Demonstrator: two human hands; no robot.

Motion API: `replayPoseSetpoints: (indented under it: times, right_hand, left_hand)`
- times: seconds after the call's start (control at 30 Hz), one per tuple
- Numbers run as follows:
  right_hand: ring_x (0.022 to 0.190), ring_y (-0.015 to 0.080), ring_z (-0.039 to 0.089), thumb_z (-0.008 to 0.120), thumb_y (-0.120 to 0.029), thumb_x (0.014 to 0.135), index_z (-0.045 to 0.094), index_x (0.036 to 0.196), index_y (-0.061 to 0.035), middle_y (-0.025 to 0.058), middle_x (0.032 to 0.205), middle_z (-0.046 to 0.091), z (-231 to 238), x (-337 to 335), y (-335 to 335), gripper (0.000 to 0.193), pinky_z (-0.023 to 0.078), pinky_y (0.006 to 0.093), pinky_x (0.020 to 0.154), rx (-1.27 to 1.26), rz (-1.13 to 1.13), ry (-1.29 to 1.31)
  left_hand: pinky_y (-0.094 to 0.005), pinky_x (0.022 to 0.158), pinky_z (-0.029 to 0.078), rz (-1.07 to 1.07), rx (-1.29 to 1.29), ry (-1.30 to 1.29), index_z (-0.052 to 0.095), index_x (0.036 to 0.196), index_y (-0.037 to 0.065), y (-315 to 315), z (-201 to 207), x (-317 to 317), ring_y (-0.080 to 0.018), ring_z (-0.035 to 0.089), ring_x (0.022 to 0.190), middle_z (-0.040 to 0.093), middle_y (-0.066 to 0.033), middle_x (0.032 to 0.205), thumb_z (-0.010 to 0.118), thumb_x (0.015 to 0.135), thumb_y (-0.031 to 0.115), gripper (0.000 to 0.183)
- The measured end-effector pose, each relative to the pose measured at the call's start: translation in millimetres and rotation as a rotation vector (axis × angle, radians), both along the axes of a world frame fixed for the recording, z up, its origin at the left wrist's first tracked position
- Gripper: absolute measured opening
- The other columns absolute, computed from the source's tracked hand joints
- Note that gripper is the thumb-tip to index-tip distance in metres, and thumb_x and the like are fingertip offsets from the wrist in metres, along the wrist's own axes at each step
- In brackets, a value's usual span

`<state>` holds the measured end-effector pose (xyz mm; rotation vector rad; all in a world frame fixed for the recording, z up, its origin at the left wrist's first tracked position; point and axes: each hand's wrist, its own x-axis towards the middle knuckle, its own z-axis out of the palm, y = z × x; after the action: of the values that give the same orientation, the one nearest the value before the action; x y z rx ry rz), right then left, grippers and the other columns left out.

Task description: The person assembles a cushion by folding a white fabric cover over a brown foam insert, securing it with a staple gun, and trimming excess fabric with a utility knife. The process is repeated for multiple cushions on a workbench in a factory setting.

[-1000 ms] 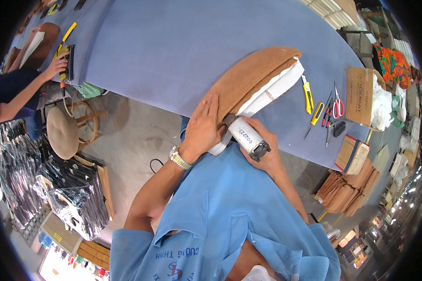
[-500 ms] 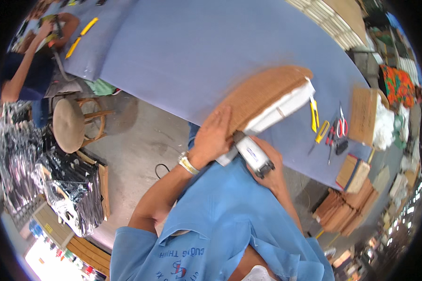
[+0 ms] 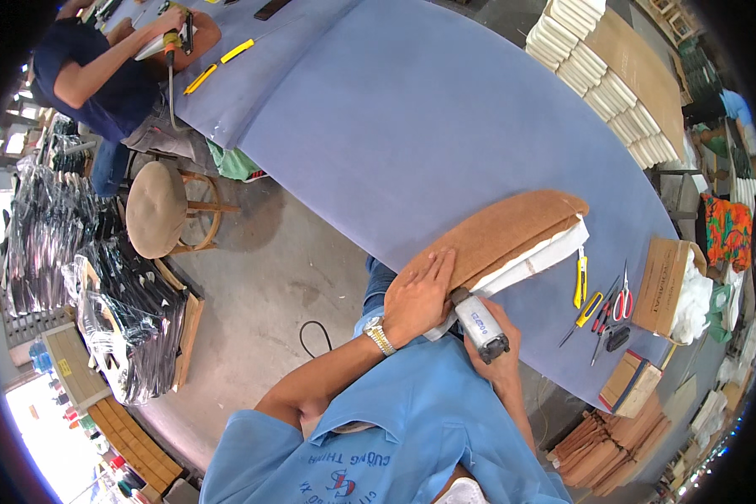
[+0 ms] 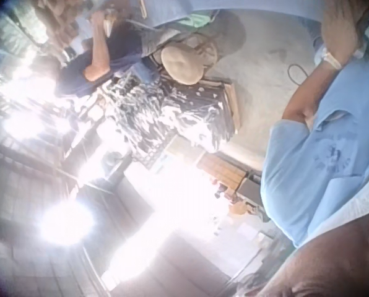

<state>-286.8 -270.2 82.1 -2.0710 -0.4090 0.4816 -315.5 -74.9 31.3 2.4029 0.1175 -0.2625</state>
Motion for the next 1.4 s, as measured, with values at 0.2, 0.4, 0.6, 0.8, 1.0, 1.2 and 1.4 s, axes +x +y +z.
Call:
replayPoseSetpoints:
  times: [0.2, 0.4, 0.6, 0.8, 1.0, 1.2, 1.4]
  right_hand:
    - [0.111, 0.0376, 0.072, 0.077, -0.009, 0.075, 0.065, 0.132, -0.0010, 0.0199, 0.122, 0.073, -9, 10, -2, 0.059, 0.057, 0.0406, 0.095, 0.076, 0.093, -0.097]
    - [0.110, 0.0383, 0.073, 0.075, -0.008, 0.076, 0.067, 0.128, -0.0006, 0.0221, 0.117, 0.073, -8, 32, -6, 0.053, 0.057, 0.0406, 0.093, 0.068, 0.137, -0.106]
    - [0.109, 0.0322, 0.075, 0.078, -0.010, 0.076, 0.067, 0.129, 0.0027, 0.0219, 0.120, 0.074, -16, 30, -5, 0.056, 0.057, 0.0378, 0.094, 0.093, 0.154, -0.146]
    - [0.112, 0.0409, 0.071, 0.080, -0.016, 0.071, 0.066, 0.131, 0.0017, 0.0226, 0.125, 0.072, -25, 23, -13, 0.065, 0.057, 0.0438, 0.097, 0.079, 0.177, -0.238]
    - [0.110, 0.0398, 0.072, 0.079, -0.016, 0.071, 0.066, 0.132, 0.0004, 0.0222, 0.124, 0.072, -14, 23, -17, 0.065, 0.058, 0.0434, 0.095, 0.064, 0.212, -0.118]
    - [0.109, 0.0310, 0.075, 0.076, -0.013, 0.078, 0.064, 0.133, 0.0002, 0.0211, 0.119, 0.074, 6, 28, -2, 0.057, 0.057, 0.0369, 0.093, 0.011, 0.191, 0.053]
    - [0.115, 0.0408, 0.070, 0.077, -0.020, 0.076, 0.065, 0.134, -0.0031, 0.0227, 0.127, 0.070, -22, 26, -12, 0.061, 0.056, 0.0426, 0.098, 0.101, 0.210, -0.112]
  left_hand:
    - [-0.0504, 0.124, 0.034, 0.070, -0.067, -0.067, 0.020, 0.164, -0.001, -4, -5, -10, -0.0419, 0.031, 0.155, 0.031, -0.0262, 0.167, 0.072, 0.089, 0.017, 0.093]
    - [-0.0450, 0.130, 0.019, -0.023, -0.719, 0.051, 0.015, 0.166, 0.003, 39, -21, 1, -0.0389, 0.020, 0.160, 0.024, -0.0284, 0.169, 0.076, 0.093, 0.040, 0.103]
    - [-0.0448, 0.129, 0.024, 0.049, -0.403, 0.226, 0.013, 0.167, 0.004, 25, -5, 3, -0.0382, 0.020, 0.160, 0.019, -0.0278, 0.171, 0.073, 0.093, 0.043, 0.103]
    - [-0.0467, 0.117, 0.045, 0.031, -0.154, 0.198, 0.012, 0.167, 0.005, 17, 7, 1, -0.0379, 0.032, 0.155, 0.023, -0.0285, 0.169, 0.073, 0.093, 0.034, 0.100]
    - [-0.0461, 0.124, 0.037, 0.029, -0.166, 0.178, 0.013, 0.166, 0.004, 13, 6, 0, -0.0421, 0.026, 0.157, 0.024, -0.0261, 0.170, 0.072, 0.093, 0.031, 0.098]
    - [-0.0457, 0.126, 0.031, 0.054, -0.144, 0.150, 0.017, 0.164, -0.003, 6, 2, -2, -0.0446, 0.035, 0.153, 0.029, -0.0284, 0.167, 0.076, 0.088, 0.027, 0.101]
    - [-0.0464, 0.124, 0.034, 0.115, -0.202, 0.293, 0.021, 0.164, 0.001, 13, 7, 8, -0.0434, 0.040, 0.149, 0.035, -0.0303, 0.163, 0.078, 0.086, 0.027, 0.100]
